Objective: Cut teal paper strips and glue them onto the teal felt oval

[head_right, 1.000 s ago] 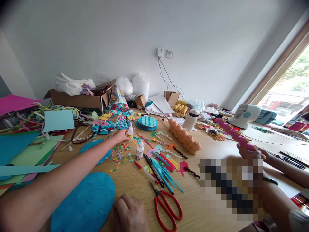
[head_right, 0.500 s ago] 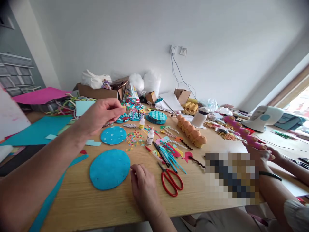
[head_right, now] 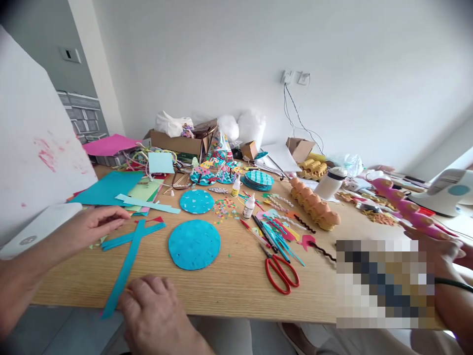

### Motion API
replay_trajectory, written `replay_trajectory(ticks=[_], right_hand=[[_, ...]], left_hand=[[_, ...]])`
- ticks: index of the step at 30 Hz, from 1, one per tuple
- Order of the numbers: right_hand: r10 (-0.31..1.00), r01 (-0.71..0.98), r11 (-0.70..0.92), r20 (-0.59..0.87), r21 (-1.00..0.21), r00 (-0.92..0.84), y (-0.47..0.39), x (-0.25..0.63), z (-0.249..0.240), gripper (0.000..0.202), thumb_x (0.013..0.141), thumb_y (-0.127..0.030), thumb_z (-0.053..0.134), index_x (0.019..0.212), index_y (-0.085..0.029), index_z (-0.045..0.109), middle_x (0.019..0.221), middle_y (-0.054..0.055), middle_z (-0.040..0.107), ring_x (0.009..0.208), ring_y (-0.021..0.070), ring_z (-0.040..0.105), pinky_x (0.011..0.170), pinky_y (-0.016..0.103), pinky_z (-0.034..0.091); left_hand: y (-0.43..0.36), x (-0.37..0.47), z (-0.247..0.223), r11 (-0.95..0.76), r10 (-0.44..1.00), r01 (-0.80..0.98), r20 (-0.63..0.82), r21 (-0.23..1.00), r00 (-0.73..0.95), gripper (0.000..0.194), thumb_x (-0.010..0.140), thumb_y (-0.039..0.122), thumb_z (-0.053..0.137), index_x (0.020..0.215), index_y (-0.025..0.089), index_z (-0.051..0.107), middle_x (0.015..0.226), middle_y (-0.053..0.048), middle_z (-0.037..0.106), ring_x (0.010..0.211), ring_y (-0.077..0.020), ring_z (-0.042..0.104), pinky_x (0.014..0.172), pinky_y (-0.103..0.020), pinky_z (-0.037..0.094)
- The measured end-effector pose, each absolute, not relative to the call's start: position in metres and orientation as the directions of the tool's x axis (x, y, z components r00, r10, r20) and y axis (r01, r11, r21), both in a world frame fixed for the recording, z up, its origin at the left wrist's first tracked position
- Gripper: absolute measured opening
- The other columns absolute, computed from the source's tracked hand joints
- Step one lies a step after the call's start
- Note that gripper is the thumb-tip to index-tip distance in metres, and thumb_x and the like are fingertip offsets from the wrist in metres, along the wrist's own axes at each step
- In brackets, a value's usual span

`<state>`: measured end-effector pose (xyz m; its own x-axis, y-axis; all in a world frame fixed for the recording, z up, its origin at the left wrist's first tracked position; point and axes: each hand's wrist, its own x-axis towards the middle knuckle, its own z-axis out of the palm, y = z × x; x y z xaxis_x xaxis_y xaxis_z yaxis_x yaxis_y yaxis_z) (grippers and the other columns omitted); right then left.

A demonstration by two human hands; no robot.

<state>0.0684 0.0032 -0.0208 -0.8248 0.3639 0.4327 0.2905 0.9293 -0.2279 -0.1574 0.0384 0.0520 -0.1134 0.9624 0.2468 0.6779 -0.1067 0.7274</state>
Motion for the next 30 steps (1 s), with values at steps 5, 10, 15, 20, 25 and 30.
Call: replay_trajectory(ticks=[5,10,15,20,25,30], right_hand=[[0.311,0.316,0.946,0.487,-0.075,-0.816,0.001,0.026,-0.038,0.016,0.089,-0.019,0.043,0.101,-0.014,0.052,0.090,0.004,0.061,0.087,0.0173,0.053,0.074,0.032,0.043],[0.379,0.364,0.922,0.499,-0.131,-0.779,0.002,0.015,-0.055,0.006,0.082,-0.022,0.055,0.077,-0.018,0.053,0.079,0.000,0.061,0.077,0.0157,0.054,0.066,0.031,0.042],[0.503,0.399,0.864,0.543,-0.307,-0.672,0.021,0.019,-0.036,0.009,0.083,-0.016,0.051,0.084,-0.021,0.059,0.087,0.000,0.064,0.073,0.0133,0.055,0.068,0.026,0.045],[0.564,0.154,0.808,0.672,-0.568,-0.480,0.031,0.026,0.001,0.027,0.087,-0.009,0.040,0.096,-0.019,0.063,0.097,0.003,0.065,0.089,0.0092,0.060,0.077,0.016,0.047],[0.476,0.019,0.844,0.733,-0.536,-0.485,0.013,0.046,0.003,0.035,0.080,-0.003,0.042,0.104,-0.020,0.061,0.106,0.005,0.064,0.096,0.0108,0.060,0.084,0.019,0.047],[0.553,0.116,0.814,0.699,-0.569,-0.453,-0.004,0.084,-0.004,0.047,0.068,0.002,0.040,0.105,-0.021,0.060,0.110,0.005,0.063,0.099,0.0136,0.060,0.084,0.023,0.050]], left_hand=[[0.022,-0.162,0.036,-0.102,0.969,0.557,0.209,0.824,-0.130,0.025,0.074,0.046,0.054,0.079,0.023,0.063,0.066,0.000,0.061,0.061,-0.0159,0.055,0.054,-0.023,0.045],[0.006,-0.155,0.018,-0.106,0.931,0.354,0.218,0.929,-0.293,0.025,0.069,0.047,0.062,0.079,0.024,0.063,0.060,0.001,0.057,0.057,-0.0153,0.052,0.051,-0.022,0.044],[-0.010,-0.147,0.004,0.003,0.940,0.204,0.067,0.979,-0.335,0.036,0.065,0.053,0.066,0.087,0.024,0.063,0.057,0.001,0.058,0.052,-0.0150,0.052,0.046,-0.022,0.043],[-0.018,-0.132,-0.004,0.175,0.958,-0.100,-0.193,0.979,-0.212,0.058,0.072,0.056,0.060,0.121,0.029,0.049,0.082,-0.002,0.067,0.073,-0.0200,0.062,0.061,-0.029,0.052],[0.001,-0.123,-0.001,0.022,0.968,-0.304,-0.097,0.952,-0.231,0.040,0.074,0.046,0.063,0.109,0.027,0.060,0.106,-0.002,0.064,0.092,-0.0181,0.059,0.071,-0.024,0.051],[0.022,-0.120,0.006,-0.029,0.952,-0.211,-0.037,0.977,-0.303,0.033,0.065,0.039,0.071,0.093,0.022,0.067,0.094,-0.003,0.066,0.078,-0.0157,0.058,0.058,-0.019,0.048]])
